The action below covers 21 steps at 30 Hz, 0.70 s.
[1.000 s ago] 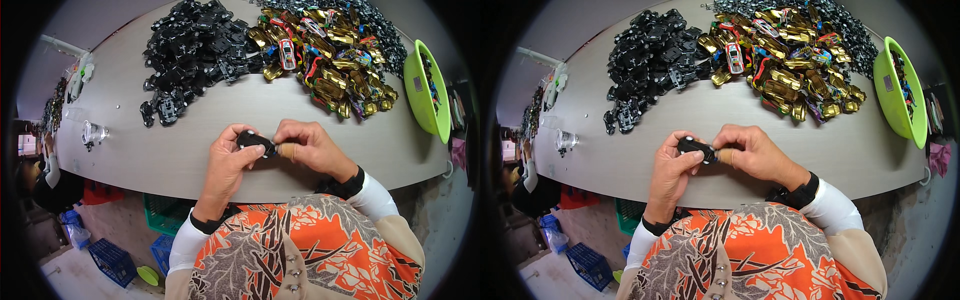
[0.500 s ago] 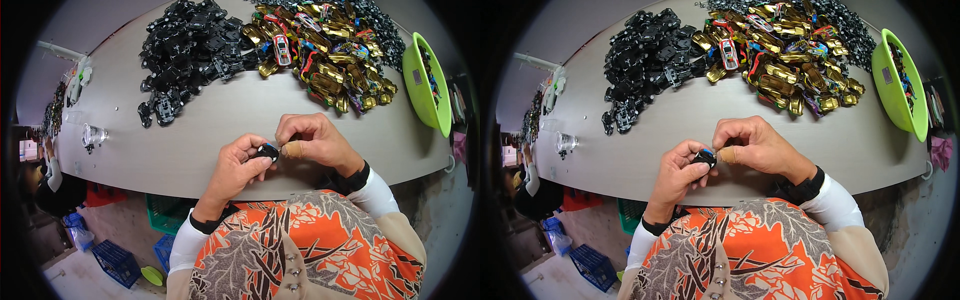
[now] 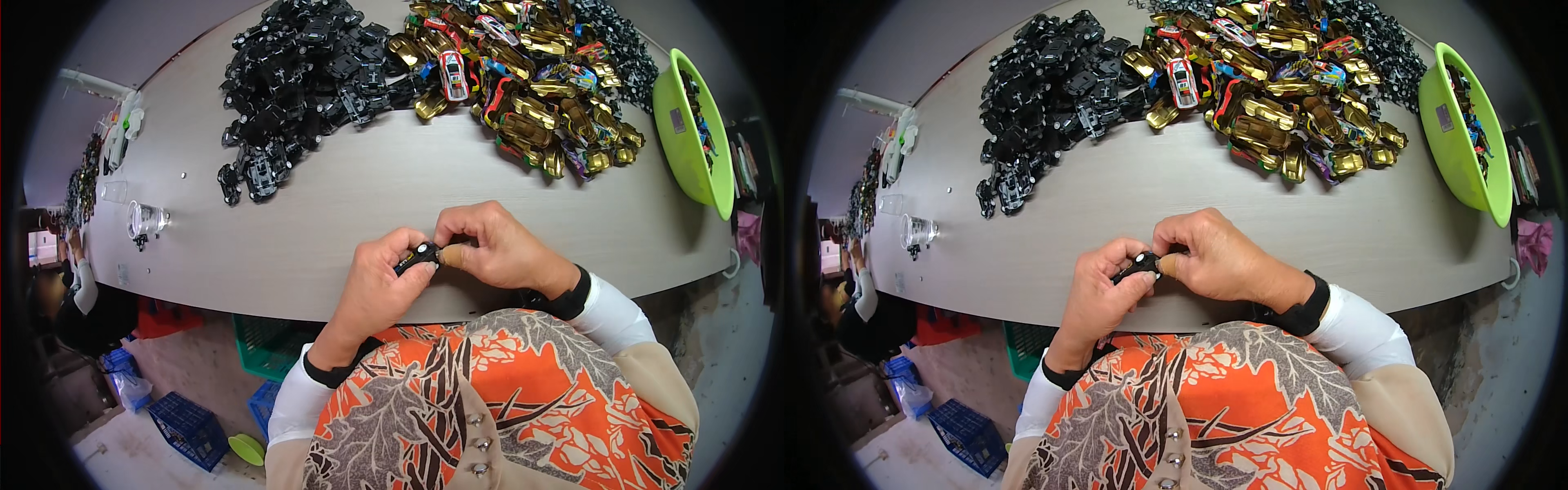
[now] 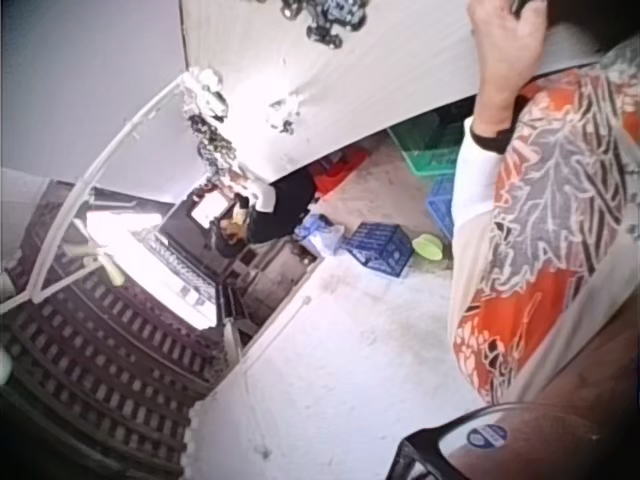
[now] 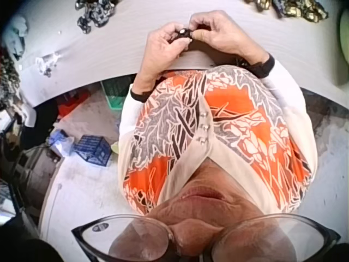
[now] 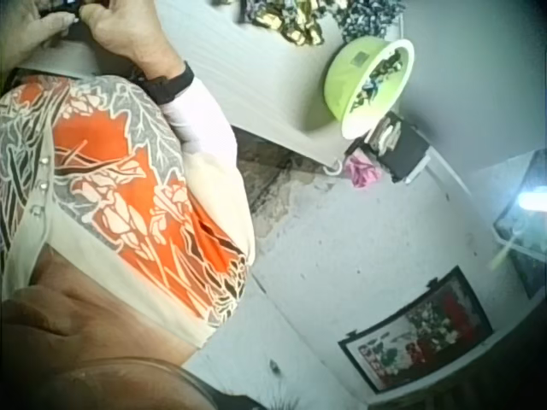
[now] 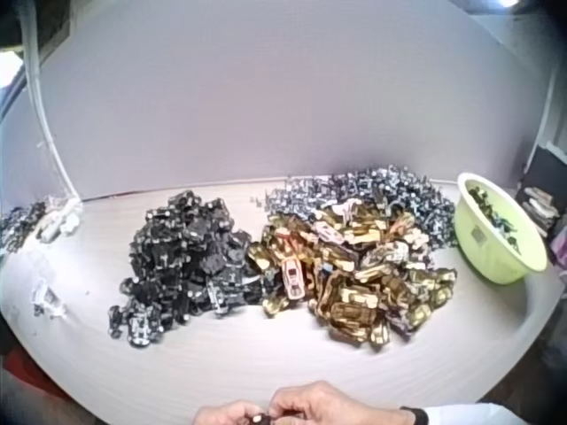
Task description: The person assembles small toy cars by hand, repeatedly picking up black chassis and gold car bodies from piles on a table, fitting them together, and placing the completed units aside. The process is continuous and repetitive throughout the clip.
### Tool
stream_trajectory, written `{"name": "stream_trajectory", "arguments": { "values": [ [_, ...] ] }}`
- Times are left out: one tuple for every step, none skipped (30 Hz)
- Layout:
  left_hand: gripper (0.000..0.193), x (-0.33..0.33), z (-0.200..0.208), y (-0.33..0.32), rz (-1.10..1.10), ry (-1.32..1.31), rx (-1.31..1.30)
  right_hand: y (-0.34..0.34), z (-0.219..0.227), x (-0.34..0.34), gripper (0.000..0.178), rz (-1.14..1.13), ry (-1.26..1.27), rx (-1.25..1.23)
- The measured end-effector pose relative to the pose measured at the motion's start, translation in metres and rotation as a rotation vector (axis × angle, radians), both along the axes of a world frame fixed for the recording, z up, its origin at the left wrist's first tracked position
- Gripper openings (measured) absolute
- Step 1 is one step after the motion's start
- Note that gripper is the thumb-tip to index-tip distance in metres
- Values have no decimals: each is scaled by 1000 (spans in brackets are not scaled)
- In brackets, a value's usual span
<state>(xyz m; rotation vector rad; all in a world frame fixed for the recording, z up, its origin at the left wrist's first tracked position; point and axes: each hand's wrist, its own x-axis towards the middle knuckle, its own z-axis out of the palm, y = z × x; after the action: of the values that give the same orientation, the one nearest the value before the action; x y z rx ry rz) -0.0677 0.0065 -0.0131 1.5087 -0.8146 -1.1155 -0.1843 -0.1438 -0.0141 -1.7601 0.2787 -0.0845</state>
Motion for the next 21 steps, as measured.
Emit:
{"name": "stream_trajectory", "arguments": {
  "values": [
    [15,0,0,1,9,9,11,2,1,1,7,-4,30,-23],
    [15,-1,0,1,19,19,22,2,5,2,7,6,68,-56],
    [15,-1,1,2,25,28,34,2,3,2,7,31,48,-2],
    [15,0,1,3,41,132,59,1,-2,3,7,56,28,53],
    [16,2,1,4,57,236,84,0,-5,4,8,81,7,107],
    [16,4,2,5,75,339,107,-3,1,6,8,82,85,245],
    [17,8,2,8,87,413,97,-6,12,8,9,90,163,387],
    [17,11,2,10,99,487,85,-8,18,10,11,99,243,527],
    [18,14,4,13,109,562,69,-8,14,9,12,78,164,484],
    [19,16,2,16,116,573,35,-9,7,7,14,58,84,440],
    [19,18,1,20,115,572,26,-10,3,6,16,38,3,397],
    [20,19,-1,22,113,572,14,-14,2,6,16,3,22,365],
    [20,20,-1,26,110,573,2,-17,2,8,16,-18,30,252],
    [20,21,1,33,146,541,37,-19,1,12,15,-38,36,137],
    [21,21,5,38,160,511,66,-25,4,12,15,-79,43,11],
    [21,23,8,44,168,478,88,-28,5,17,12,-155,-90,-145],
    [21,27,4,58,162,442,77,-34,6,20,12,-195,-112,-262],
    [22,30,4,75,165,383,34,-41,7,25,11,-230,-134,-379],
    [23,34,13,90,182,313,104,-49,8,30,11,-263,-157,-486],
    [21,36,17,106,245,273,135,-56,6,36,10,-299,-222,-564],
    [21,37,18,125,294,198,168,-62,5,43,10,-318,-249,-605]
  ]
}}
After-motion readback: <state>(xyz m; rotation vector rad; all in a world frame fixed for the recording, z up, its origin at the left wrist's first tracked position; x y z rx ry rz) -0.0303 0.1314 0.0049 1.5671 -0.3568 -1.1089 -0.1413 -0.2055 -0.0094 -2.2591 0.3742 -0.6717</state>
